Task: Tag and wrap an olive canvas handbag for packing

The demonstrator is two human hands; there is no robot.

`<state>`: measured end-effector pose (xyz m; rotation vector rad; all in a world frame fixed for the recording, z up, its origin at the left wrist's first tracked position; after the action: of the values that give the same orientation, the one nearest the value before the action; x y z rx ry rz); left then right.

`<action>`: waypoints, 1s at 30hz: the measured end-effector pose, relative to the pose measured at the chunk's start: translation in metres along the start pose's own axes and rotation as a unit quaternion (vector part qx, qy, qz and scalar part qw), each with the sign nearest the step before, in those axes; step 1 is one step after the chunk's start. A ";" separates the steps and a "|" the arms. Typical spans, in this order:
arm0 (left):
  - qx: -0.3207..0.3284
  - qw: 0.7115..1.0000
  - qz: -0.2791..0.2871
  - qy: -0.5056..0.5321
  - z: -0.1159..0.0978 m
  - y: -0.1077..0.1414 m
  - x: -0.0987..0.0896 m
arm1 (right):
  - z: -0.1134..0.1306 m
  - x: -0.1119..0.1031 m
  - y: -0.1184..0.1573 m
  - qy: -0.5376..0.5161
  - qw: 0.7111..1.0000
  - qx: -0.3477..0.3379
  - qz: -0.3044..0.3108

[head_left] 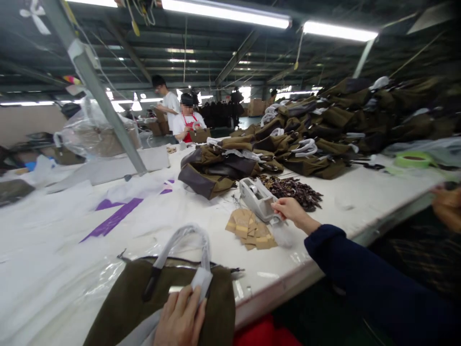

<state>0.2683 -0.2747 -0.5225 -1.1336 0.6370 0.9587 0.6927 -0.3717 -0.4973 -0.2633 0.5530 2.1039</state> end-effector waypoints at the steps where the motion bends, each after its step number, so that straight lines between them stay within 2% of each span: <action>1: -0.024 0.999 0.022 0.010 0.000 -0.003 -0.002 | 0.000 0.000 -0.002 0.010 1.000 0.001 0.000; 2: -0.059 0.997 0.042 0.020 0.001 -0.006 -0.004 | 0.000 0.001 -0.003 0.021 1.000 0.002 0.000; 5: -0.145 0.987 0.048 0.044 0.001 -0.014 -0.013 | -0.003 0.002 -0.004 0.053 0.999 0.007 -0.002; 9: -0.183 0.980 0.039 0.069 0.000 -0.017 -0.015 | -0.007 0.005 0.012 0.107 0.994 0.021 0.010; 12: -0.194 0.976 0.040 0.087 0.001 -0.017 -0.014 | 0.007 0.021 0.044 0.119 0.991 0.018 0.052; 13: -0.197 0.975 0.044 0.092 0.002 -0.017 -0.014 | 0.016 0.033 0.059 0.110 0.990 0.012 0.086; 15: -0.204 0.973 0.053 0.097 0.002 -0.017 -0.015 | 0.034 0.073 0.097 0.077 0.977 0.007 0.197; 18: -0.204 0.973 0.064 0.091 0.002 -0.018 -0.018 | 0.046 0.151 0.157 0.086 0.929 0.026 0.358; 20: -0.189 0.976 0.064 0.083 0.000 -0.020 -0.020 | 0.042 0.196 0.183 0.096 0.900 0.042 0.423; 22: -0.179 0.979 0.057 0.073 -0.001 -0.020 -0.023 | 0.031 0.225 0.190 0.119 0.895 0.056 0.427; 24: -0.176 0.981 0.050 0.061 0.000 -0.020 -0.025 | 0.021 0.239 0.187 0.152 0.902 0.057 0.401; 30: -0.158 0.984 0.057 0.055 -0.002 -0.018 -0.023 | 0.010 0.245 0.180 0.214 0.908 0.079 0.352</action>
<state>0.2735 -0.2853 -0.4959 -1.4506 0.6592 1.1274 0.4067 -0.2736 -0.5327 -0.4930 1.2197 2.6849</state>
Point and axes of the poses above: each hand's wrist, its own y-axis away from the middle knuckle, its own x-axis out of the palm, z = x × y, the point moved 8 cm from there along -y, towards the middle knuckle, and after that the axes turned 13 degrees about x, right-handed, at the moved point
